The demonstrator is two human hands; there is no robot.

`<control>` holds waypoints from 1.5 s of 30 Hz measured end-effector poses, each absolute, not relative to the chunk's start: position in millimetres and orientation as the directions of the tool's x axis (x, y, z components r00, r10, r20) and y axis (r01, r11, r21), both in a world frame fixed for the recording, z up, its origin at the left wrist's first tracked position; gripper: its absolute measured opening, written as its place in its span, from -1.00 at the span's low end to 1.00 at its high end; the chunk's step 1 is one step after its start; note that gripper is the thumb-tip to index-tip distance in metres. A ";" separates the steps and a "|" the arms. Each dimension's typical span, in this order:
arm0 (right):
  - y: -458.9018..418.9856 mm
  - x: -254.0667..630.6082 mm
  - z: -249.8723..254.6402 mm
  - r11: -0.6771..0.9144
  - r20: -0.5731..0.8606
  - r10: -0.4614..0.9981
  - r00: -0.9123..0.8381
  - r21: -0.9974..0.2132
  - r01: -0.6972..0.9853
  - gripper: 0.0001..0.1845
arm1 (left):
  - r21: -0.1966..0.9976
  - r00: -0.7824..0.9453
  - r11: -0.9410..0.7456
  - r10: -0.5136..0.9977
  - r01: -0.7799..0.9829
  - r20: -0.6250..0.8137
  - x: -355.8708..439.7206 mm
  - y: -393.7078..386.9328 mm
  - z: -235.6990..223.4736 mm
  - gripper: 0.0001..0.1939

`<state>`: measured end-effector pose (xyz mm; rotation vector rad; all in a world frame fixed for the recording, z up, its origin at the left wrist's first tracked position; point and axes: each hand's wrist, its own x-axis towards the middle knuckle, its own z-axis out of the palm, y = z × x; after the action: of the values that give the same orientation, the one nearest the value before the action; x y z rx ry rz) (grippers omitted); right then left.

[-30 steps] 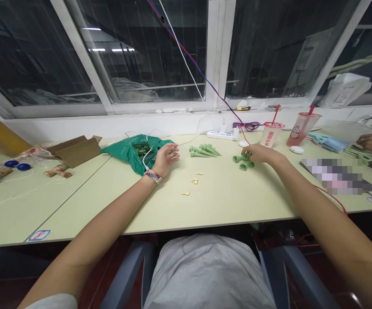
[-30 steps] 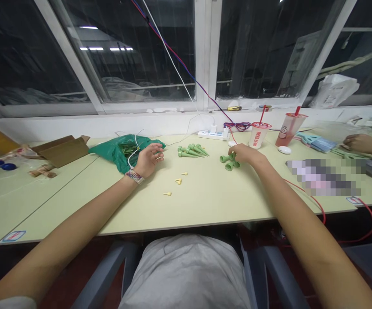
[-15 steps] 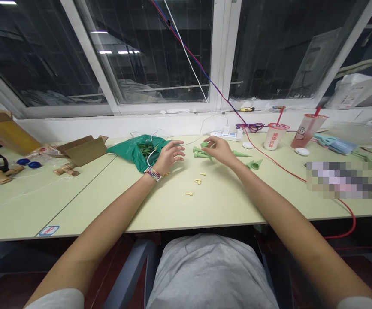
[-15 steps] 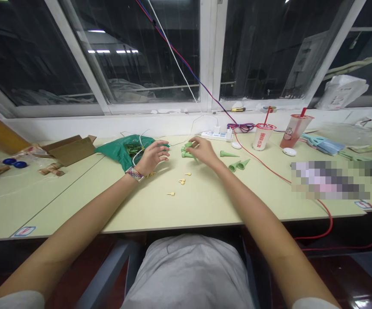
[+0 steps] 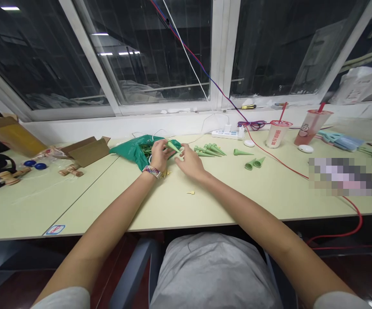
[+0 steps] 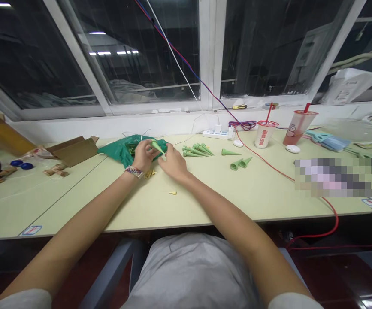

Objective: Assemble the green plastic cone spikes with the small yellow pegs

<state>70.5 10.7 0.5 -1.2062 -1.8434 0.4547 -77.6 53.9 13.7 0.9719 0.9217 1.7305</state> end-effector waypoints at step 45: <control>13.9 90.6 -16.0 0.599 0.424 0.789 -0.445 -0.365 0.713 -0.76 | 0.939 -0.091 -0.201 0.979 -0.278 0.183 -77.1 49.8 8.3 -0.74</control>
<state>90.6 13.9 -16.0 -1.1850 -2.2662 0.1777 -77.1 49.8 8.3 1.0950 0.9364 1.5213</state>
